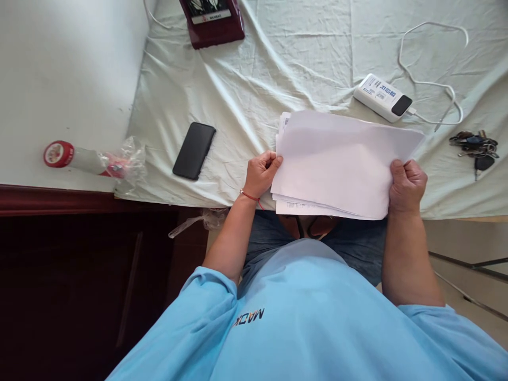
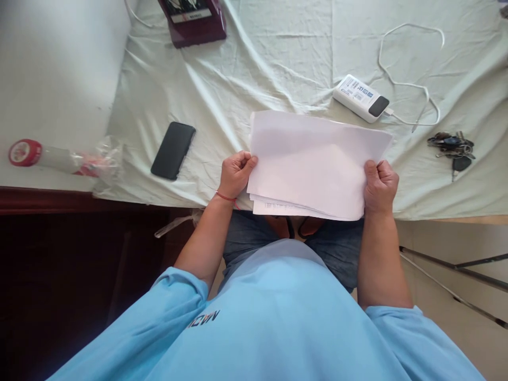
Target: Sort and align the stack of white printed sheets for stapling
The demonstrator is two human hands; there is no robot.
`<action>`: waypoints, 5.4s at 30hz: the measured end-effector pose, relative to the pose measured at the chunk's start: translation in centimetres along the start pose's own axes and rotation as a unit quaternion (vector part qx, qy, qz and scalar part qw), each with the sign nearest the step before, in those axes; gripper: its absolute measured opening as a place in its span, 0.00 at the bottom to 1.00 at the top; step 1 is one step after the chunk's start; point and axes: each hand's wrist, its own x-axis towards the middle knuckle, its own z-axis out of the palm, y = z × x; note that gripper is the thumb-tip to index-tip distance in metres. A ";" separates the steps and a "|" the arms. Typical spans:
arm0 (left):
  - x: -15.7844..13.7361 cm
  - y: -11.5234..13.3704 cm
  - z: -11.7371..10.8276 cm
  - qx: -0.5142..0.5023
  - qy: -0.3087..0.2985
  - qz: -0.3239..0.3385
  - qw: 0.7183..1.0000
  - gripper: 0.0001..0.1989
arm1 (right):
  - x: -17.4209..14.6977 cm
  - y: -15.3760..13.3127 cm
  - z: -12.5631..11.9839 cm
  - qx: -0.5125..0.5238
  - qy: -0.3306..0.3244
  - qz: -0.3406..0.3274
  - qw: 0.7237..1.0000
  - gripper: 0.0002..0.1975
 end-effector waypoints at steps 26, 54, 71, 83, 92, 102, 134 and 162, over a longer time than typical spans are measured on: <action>0.0 0.7 -0.3 -0.007 0.034 -0.007 0.999 0.36 | -0.4 -0.4 0.0 0.013 -0.041 0.030 0.999 0.30; 0.1 0.3 -0.4 -0.172 0.035 -0.060 0.983 0.20 | -0.3 -0.2 -0.6 0.045 -0.084 0.049 0.994 0.28; 0.5 -0.6 -0.8 -0.219 0.001 0.002 0.976 0.21 | -0.2 -0.3 -0.4 0.079 -0.057 0.058 0.993 0.31; 0.4 -0.8 -0.8 -0.244 -0.016 -0.003 0.970 0.23 | -0.4 -0.6 -0.5 0.089 -0.069 0.067 0.991 0.24; 0.4 -1.4 -0.8 -0.225 0.006 -0.002 0.974 0.20 | -0.6 -0.9 -0.5 0.113 -0.077 0.081 0.987 0.20; 0.0 -0.1 -0.7 -0.127 0.025 0.004 0.992 0.11 | -0.6 -0.8 -0.4 0.100 -0.068 0.078 0.990 0.23; 0.8 -0.8 -0.5 -0.175 0.052 -0.007 0.983 0.21 | -0.2 -0.3 -0.1 0.081 -0.039 0.065 0.994 0.22; 0.4 0.1 -0.6 -0.129 0.023 0.018 0.991 0.26 | 0.2 0.2 -0.4 0.048 -0.026 0.045 0.997 0.24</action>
